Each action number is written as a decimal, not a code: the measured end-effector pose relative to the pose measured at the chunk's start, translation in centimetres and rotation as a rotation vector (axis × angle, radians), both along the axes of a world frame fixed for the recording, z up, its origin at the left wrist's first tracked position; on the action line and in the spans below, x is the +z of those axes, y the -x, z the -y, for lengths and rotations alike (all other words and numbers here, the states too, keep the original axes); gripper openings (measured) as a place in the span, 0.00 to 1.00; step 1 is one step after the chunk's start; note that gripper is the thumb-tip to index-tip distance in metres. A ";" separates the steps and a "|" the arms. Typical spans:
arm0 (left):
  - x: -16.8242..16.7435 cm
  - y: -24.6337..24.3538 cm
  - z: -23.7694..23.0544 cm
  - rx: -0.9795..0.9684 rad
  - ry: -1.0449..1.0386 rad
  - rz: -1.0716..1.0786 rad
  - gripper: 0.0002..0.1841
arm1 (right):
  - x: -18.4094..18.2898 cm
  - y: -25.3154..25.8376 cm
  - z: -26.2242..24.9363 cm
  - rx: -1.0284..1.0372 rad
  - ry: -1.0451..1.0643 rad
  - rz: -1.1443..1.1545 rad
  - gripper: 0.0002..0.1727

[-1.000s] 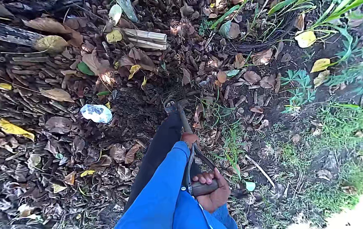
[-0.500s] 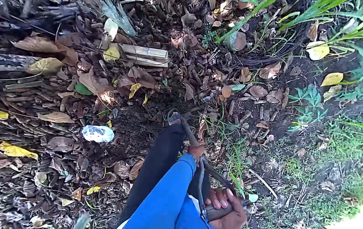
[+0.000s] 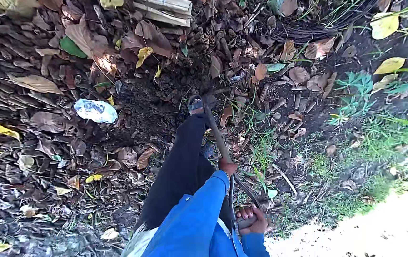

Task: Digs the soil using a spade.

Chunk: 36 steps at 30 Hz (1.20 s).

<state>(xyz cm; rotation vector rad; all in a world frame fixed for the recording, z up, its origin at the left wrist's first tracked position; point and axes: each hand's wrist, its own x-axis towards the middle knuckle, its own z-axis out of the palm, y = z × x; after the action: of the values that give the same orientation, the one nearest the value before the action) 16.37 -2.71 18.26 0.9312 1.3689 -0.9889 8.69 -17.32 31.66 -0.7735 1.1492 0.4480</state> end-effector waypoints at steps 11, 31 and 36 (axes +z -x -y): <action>5.4 -9.4 -12.8 0.070 -0.041 0.037 0.31 | 6.7 -10.5 -17.1 -0.086 -0.309 0.291 0.13; -1.5 -3.1 -2.3 -0.011 0.029 -0.016 0.49 | -2.9 -3.7 -1.9 0.029 -0.102 0.068 0.13; 1.6 -5.9 -6.4 0.004 -0.058 -0.020 0.31 | 1.0 -7.0 -10.7 -0.111 -0.057 0.064 0.18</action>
<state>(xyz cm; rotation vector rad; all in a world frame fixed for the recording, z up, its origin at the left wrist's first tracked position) 22.31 3.73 19.83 0.9634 1.4217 -0.9617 15.67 -6.60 32.64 -0.6665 1.1091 0.3588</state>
